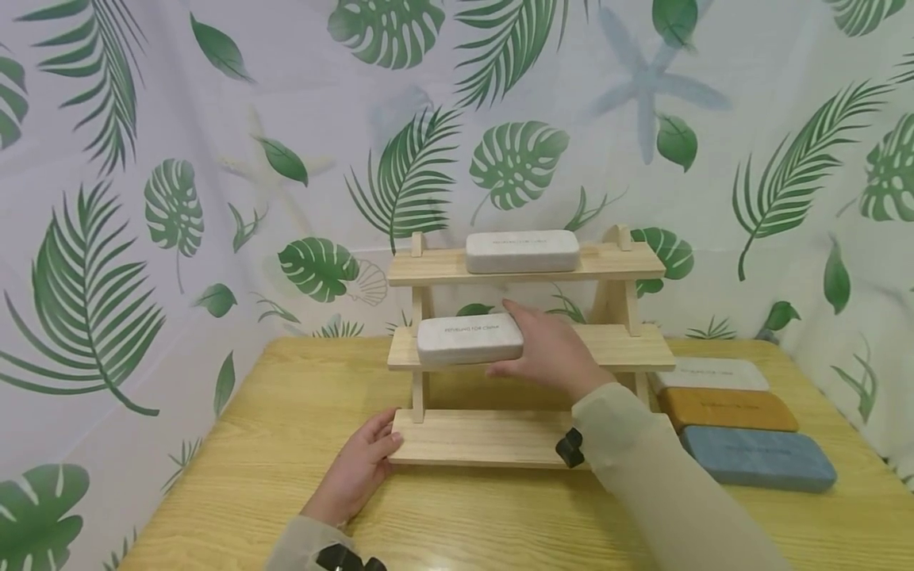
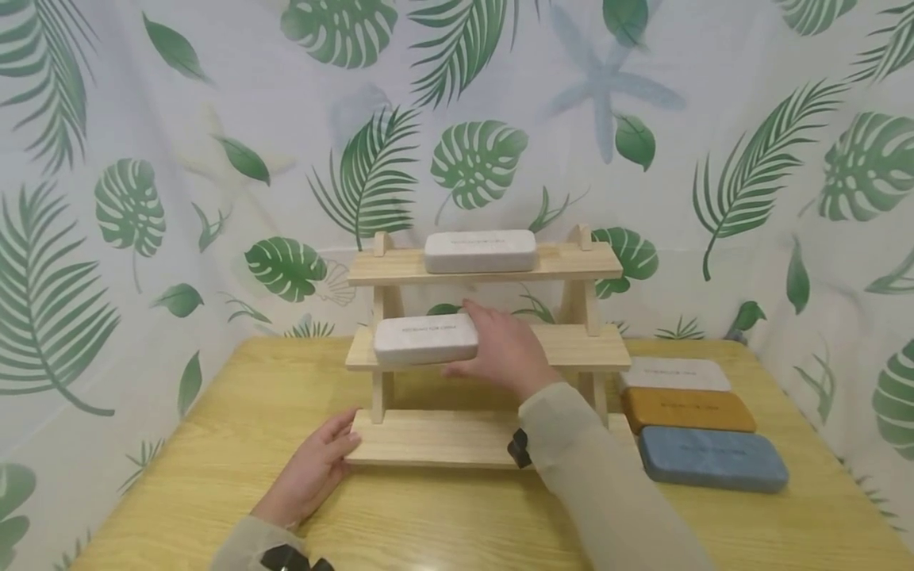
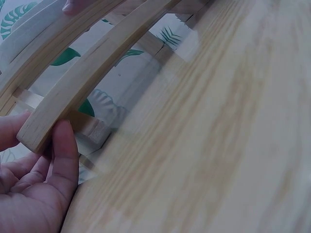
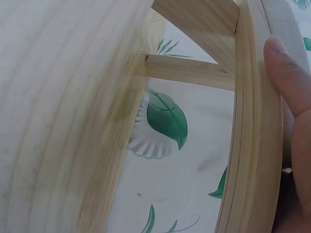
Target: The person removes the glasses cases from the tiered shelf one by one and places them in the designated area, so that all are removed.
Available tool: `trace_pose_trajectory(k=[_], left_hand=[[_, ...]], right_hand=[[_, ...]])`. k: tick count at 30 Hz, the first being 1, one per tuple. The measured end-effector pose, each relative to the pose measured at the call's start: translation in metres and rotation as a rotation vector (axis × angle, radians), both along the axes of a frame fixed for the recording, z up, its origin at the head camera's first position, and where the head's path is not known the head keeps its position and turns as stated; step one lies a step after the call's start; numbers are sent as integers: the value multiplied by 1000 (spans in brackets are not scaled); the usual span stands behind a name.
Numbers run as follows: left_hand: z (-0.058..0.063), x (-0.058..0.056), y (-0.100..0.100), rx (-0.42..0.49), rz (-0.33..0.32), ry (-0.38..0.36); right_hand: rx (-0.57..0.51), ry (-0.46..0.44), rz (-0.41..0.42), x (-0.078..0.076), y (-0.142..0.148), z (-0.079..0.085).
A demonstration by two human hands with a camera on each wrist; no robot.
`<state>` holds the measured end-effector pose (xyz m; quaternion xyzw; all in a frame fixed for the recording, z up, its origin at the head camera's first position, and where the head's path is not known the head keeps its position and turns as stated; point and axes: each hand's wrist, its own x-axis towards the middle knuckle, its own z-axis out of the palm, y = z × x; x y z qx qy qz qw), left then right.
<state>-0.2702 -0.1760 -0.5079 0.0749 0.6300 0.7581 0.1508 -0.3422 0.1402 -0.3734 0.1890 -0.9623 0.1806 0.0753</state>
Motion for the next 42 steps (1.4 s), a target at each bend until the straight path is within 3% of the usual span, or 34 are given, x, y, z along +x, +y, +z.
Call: trace_pose_trajectory(k=[14,42], left_hand=[[-2,1,-2,5,2,0],[3,1,0,-2,-8,8]], right_hand=[[-20,151,-5,2,0,-13],[-33,131,19,24,13,-12]])
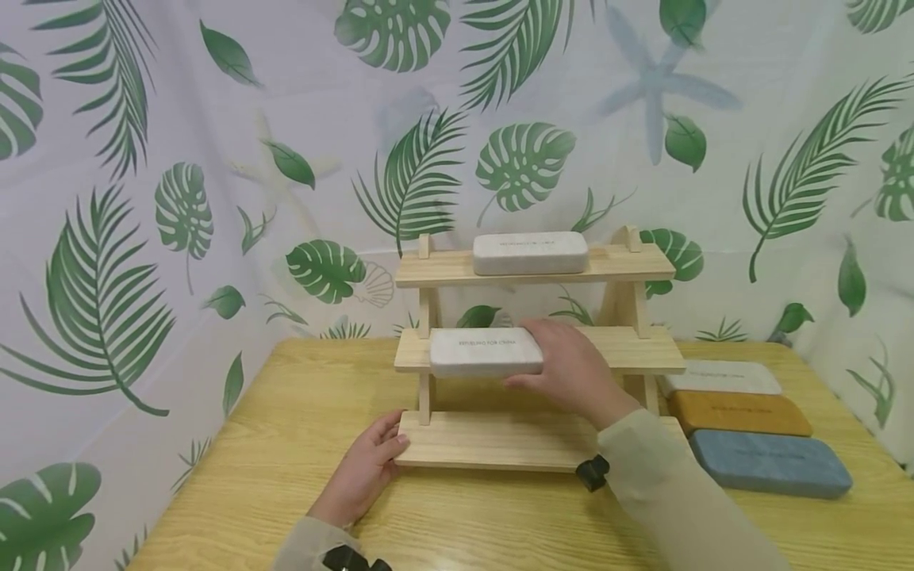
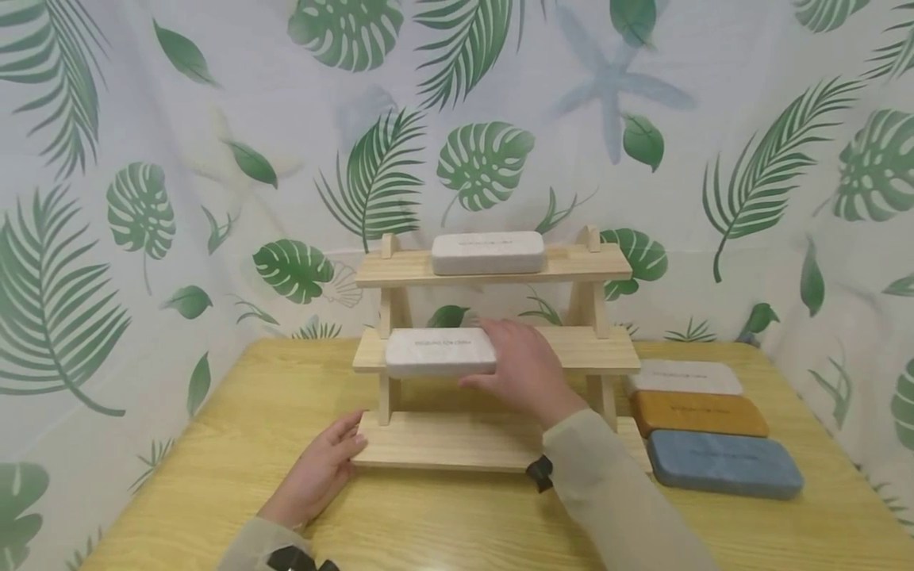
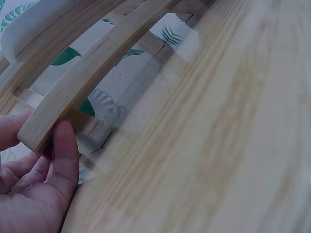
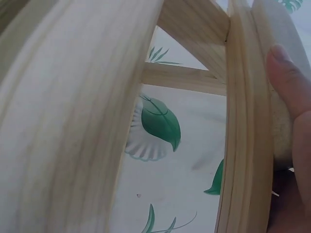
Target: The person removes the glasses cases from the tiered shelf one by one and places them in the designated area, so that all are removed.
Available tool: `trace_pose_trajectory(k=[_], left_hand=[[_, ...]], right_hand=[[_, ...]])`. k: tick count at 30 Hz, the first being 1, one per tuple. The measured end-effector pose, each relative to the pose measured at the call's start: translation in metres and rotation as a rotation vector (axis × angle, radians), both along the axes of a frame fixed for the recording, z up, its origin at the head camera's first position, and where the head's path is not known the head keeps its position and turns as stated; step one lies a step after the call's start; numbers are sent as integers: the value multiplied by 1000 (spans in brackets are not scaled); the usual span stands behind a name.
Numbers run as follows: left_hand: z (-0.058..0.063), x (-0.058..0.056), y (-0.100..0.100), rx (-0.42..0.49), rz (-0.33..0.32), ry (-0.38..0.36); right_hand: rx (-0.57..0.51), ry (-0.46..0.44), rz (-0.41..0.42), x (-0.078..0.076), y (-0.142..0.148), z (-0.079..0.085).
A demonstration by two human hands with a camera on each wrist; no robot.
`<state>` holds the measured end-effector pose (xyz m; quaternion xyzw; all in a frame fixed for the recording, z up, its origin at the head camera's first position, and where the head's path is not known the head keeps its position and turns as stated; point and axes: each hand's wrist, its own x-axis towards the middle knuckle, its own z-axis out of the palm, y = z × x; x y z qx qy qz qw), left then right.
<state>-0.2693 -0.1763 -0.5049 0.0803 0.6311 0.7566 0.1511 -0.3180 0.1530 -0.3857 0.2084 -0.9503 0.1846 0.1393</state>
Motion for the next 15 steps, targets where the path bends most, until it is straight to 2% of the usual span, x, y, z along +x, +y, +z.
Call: trace_pose_trajectory(k=[15], left_hand=[[-3,-1,1,9,-7,6]], right_hand=[[-18,66,20,18,24,-10]])
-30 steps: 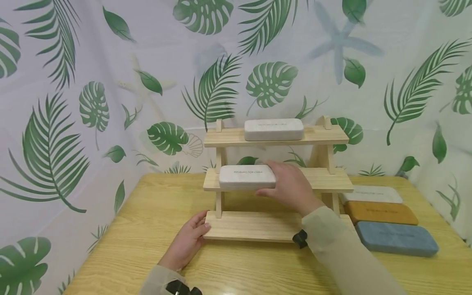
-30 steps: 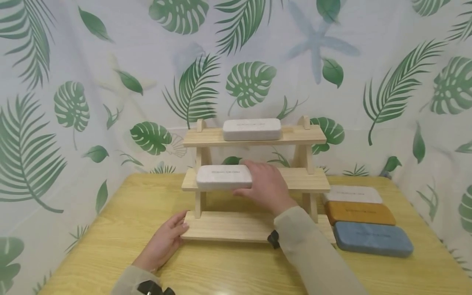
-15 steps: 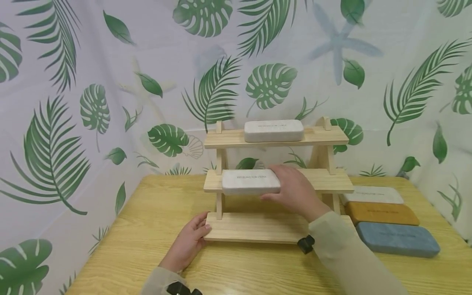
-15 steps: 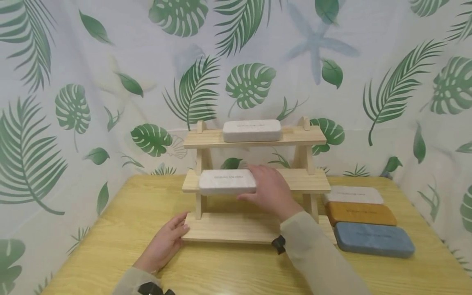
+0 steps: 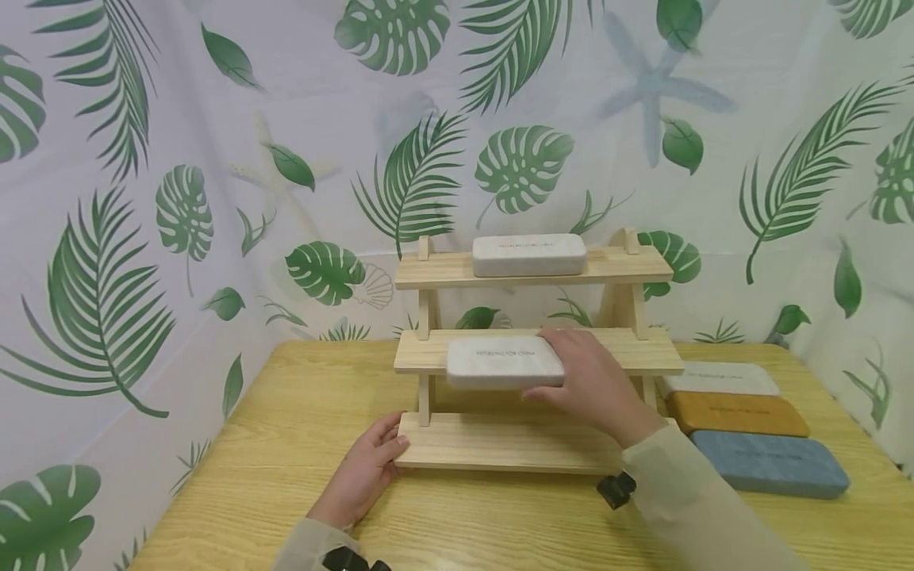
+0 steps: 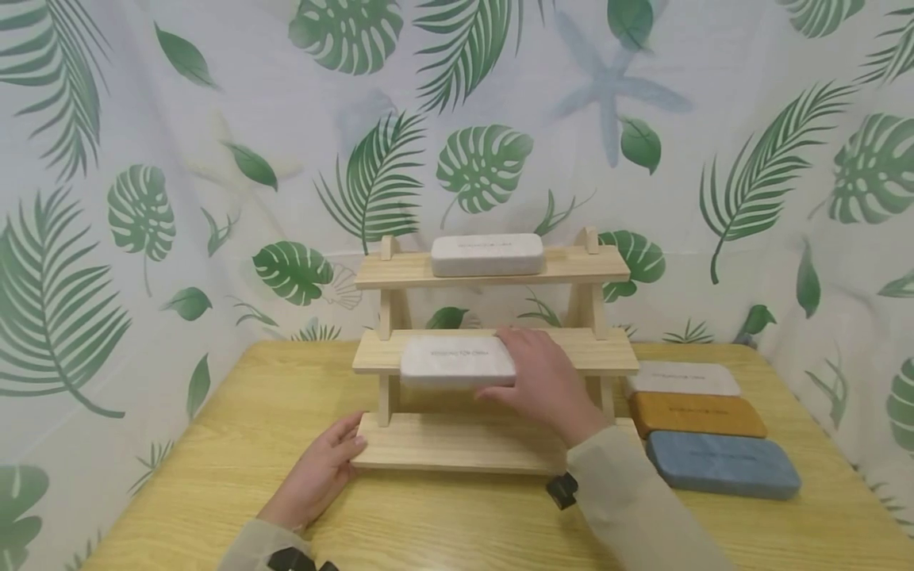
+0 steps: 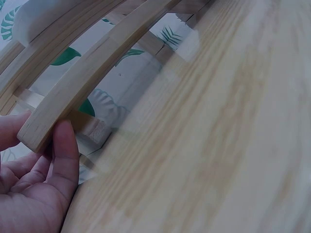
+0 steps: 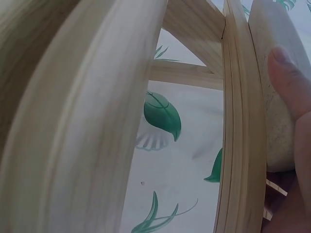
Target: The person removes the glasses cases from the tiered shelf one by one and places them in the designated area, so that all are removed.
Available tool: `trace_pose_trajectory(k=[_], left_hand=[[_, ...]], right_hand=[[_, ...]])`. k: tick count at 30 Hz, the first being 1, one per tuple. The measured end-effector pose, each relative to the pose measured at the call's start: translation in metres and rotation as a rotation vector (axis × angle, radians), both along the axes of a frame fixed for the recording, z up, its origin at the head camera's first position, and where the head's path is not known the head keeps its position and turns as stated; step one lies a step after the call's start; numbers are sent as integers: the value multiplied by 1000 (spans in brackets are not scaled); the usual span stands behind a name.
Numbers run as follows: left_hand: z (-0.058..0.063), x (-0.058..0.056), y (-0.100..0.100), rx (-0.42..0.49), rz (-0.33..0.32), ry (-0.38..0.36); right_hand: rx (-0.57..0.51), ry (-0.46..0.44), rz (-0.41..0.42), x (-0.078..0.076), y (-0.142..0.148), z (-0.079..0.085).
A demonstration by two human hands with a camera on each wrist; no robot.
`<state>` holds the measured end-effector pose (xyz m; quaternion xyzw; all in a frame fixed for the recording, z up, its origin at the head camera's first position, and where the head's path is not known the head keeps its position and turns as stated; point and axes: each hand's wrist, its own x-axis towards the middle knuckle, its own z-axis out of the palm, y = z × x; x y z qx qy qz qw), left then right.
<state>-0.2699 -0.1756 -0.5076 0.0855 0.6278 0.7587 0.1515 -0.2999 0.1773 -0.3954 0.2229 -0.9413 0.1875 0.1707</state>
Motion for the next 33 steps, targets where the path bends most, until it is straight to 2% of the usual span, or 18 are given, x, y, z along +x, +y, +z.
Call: trace_pose_trajectory(k=[10,16,26,33], left_hand=[[1,-1,-1,-3,-5,1],[1,-1,-1,-4,-6,11],[1,0,-1,-4,-9,13],[1,0,0,-7,0,14]], right_hand=[[-39,-1,18,14,12,-4],[-49,34,45,22,19,-6],[-25,98,77,33,30,-11],[-6,96,67,50,41,-10]])
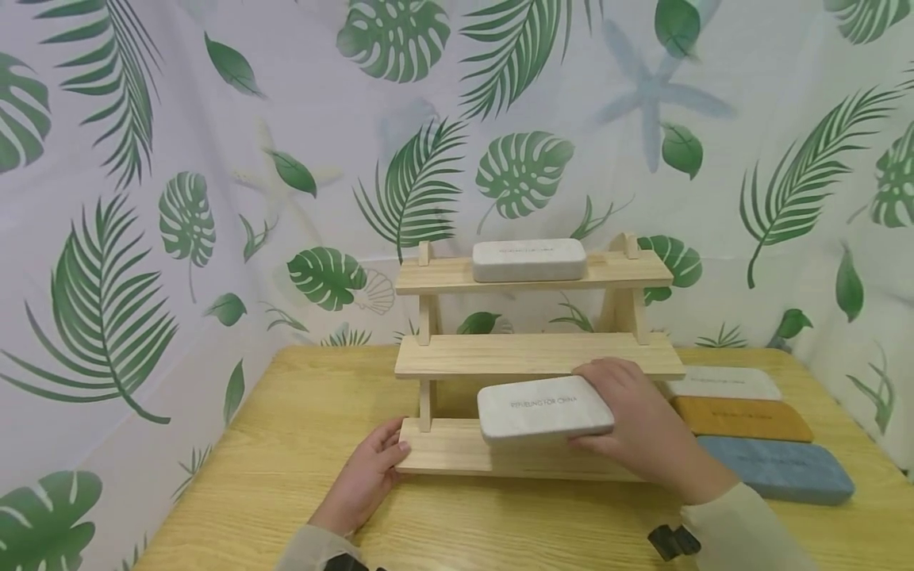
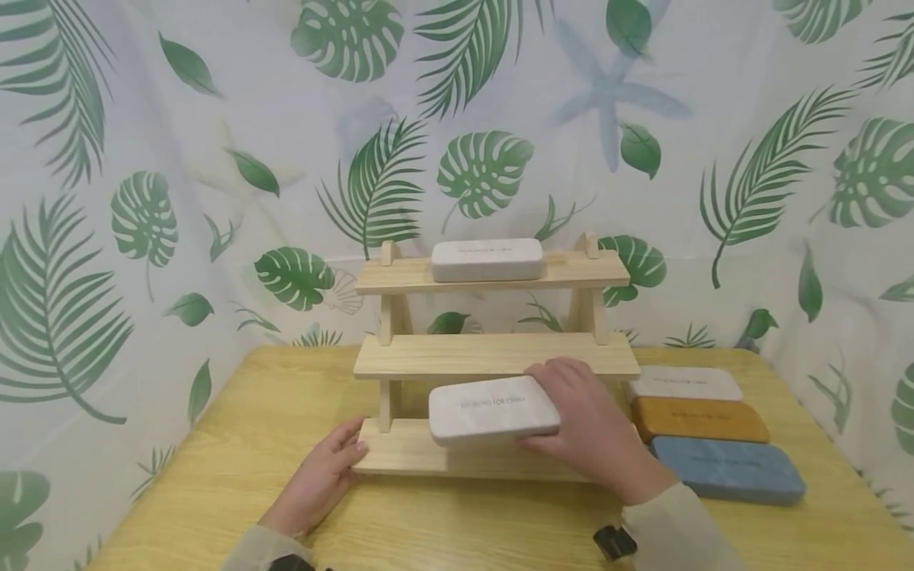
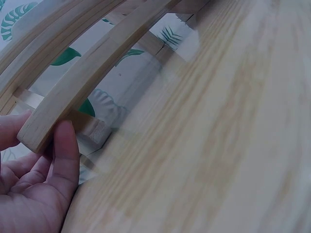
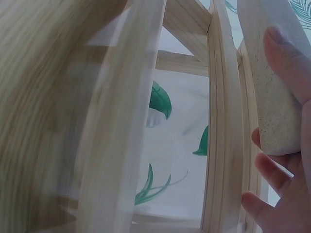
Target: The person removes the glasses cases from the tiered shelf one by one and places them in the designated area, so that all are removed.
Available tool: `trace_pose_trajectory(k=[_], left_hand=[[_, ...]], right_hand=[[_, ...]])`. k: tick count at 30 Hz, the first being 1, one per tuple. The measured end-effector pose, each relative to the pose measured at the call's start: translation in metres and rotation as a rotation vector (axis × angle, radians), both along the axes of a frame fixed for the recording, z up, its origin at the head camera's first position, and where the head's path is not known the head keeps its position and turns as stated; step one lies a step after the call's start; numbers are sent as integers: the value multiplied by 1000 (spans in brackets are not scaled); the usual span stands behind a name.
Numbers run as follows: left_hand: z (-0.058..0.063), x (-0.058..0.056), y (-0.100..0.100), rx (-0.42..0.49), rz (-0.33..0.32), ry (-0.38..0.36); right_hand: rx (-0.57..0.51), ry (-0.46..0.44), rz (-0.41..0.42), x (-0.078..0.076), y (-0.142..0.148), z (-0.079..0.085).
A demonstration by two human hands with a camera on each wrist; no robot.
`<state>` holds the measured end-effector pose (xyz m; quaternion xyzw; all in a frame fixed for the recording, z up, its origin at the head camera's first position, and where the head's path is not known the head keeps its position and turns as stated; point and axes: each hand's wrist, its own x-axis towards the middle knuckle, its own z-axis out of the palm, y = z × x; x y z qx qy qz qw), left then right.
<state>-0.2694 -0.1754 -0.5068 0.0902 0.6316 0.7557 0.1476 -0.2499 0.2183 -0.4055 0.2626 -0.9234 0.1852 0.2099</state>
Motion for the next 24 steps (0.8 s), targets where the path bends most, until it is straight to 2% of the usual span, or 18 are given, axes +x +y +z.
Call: trace_pose_trajectory(k=[9,15,24], left_hand=[[1,2,-1,-7,-5,-1],[-1,2,-1,-13,-4,-5],[-1,0,-1,-5,0,-9]], right_hand=[[-29,46,-21,15,23,-4],[-48,20,-41,24,48,-6],[-46,-10,-63,28,76,-9]])
